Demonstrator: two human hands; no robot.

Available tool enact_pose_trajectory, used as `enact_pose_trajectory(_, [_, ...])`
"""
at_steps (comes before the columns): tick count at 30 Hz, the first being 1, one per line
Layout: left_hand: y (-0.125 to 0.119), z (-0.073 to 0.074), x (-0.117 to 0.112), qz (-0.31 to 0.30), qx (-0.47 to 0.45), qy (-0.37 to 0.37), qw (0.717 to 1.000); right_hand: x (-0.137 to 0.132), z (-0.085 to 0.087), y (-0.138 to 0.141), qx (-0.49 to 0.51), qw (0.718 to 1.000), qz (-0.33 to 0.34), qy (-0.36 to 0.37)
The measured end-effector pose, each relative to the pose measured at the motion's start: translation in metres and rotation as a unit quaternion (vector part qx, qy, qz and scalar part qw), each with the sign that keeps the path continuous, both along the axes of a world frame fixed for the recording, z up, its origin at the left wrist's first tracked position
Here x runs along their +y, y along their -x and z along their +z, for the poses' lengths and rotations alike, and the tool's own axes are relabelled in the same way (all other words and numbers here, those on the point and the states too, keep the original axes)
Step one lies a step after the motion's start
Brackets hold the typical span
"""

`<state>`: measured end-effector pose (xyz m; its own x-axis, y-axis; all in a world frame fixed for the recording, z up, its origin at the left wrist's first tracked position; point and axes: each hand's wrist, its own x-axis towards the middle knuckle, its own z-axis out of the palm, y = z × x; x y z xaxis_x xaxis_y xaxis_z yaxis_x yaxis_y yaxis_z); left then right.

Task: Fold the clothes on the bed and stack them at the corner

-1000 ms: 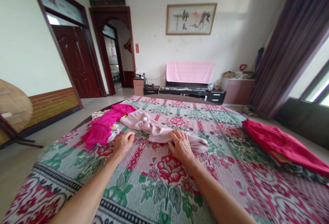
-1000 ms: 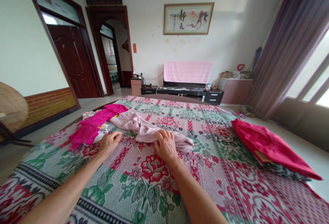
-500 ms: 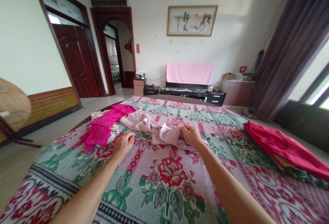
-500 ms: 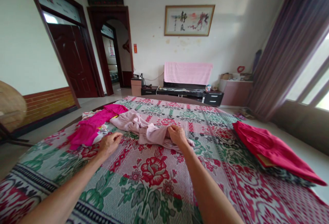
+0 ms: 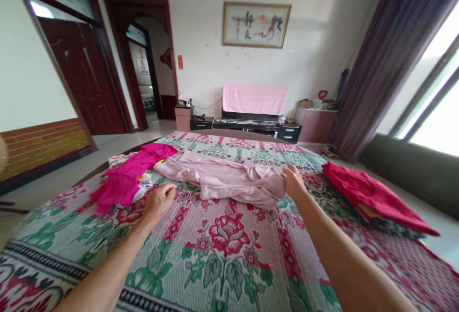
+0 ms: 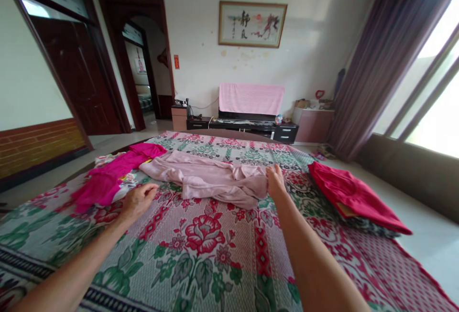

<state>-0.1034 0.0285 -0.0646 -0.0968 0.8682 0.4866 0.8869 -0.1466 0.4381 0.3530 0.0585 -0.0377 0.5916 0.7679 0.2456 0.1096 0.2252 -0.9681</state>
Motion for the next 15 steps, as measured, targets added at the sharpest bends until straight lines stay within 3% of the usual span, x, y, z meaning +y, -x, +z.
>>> enact_pose_trajectory(5, [0.002, -0.003, 0.000, -0.009, 0.018, -0.008, 1.000, -0.025, -0.021, 0.001, -0.021, 0.998, -0.048, 0.034])
enact_pose_trajectory(8, [-0.011, -0.002, -0.002, -0.070, 0.026, -0.042, 0.996, -0.039, -0.026, 0.004, -0.091, 0.995, -0.038, 0.030])
enact_pose_trajectory(11, [-0.043, 0.006, -0.005, -0.159, 0.049, -0.086, 0.982, -0.049, -0.026, 0.007, -0.199, 0.979, -0.005, 0.031])
enact_pose_trajectory(15, [-0.100, 0.015, -0.003, -0.271, 0.100, -0.114, 0.951, -0.054, -0.025, 0.010, -0.373, 0.924, 0.062, 0.051])
